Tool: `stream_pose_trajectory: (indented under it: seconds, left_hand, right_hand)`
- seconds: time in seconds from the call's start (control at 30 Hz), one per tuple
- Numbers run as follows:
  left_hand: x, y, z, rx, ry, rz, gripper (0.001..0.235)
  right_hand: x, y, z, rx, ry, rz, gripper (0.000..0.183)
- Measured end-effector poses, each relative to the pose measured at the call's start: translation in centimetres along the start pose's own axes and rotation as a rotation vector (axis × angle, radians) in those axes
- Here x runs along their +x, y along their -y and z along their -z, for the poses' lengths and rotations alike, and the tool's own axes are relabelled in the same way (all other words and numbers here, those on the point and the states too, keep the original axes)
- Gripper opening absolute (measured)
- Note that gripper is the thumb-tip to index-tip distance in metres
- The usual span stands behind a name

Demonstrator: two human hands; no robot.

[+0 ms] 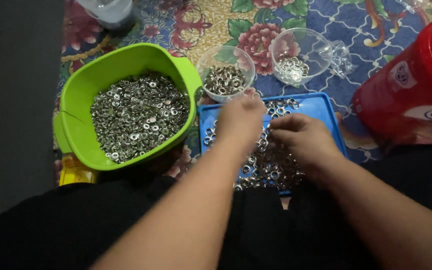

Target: The person sorts small metal rings by hand, picking them from a blue tray and placing them into a clear plastic cup. The person also transfers rings from a green bowl into the blue tray to continue the sorting process.

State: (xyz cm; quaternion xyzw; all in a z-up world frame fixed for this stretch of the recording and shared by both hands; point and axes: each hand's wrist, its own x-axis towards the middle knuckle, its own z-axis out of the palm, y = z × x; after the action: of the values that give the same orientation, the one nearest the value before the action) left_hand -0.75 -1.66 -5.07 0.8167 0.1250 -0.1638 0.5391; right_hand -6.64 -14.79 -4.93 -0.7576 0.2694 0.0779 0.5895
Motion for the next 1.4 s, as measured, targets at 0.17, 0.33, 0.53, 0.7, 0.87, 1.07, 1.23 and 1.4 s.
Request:
stream_pose_trajectory:
  seconds: [0.17, 0.33, 0.53, 0.7, 0.87, 1.07, 1.23, 1.4]
  left_hand:
    - [-3.8, 1.2, -0.2, 0.187, 0.099, -0.003, 0.028]
    - [-2.4, 2.0, -1.0, -0.179, 0.008, 0.129, 0.025]
    - [-3.3, 2.0, -1.3, -0.482, -0.024, 0.222, 0.032]
    - [-3.4, 1.4, -1.3, -0.707, 0.160, 0.323, 0.039]
    - [-2.0, 3.6, -1.6, -0.757, 0.167, 0.349, 0.037]
    - [-1.3, 2.5, -0.5, -0.677, 0.019, 0.277, 0.026]
    - [0.7, 0.9, 0.6, -0.681, -0.191, 0.196, 0.030]
    - [0.7, -2.3, 3.3, -0.737, -0.274, 0.247, 0.027]
  right_hand:
    - [0.6, -0.3, 0.1, 0.314, 0.038, -0.041, 0.033]
    - [0.0, 0.1, 0.0, 0.289, 0.047, -0.008, 0.031]
    - [-1.0, 0.3, -0.1, 0.284, 0.033, 0.061, 0.022]
    - [-1.0, 1.0, -0.1, 0.343, 0.103, 0.098, 0.017]
    - [-0.3, 0.4, -0.3, 0.461, 0.137, 0.094, 0.015]
    - [-0.4, 1.1, -0.5, 0.493, 0.106, 0.057, 0.012]
    - [0.6, -0.4, 0.2, 0.390, 0.006, -0.017, 0.019]
    - [0.9, -0.2, -0.2, 0.286, -0.081, 0.000, 0.025]
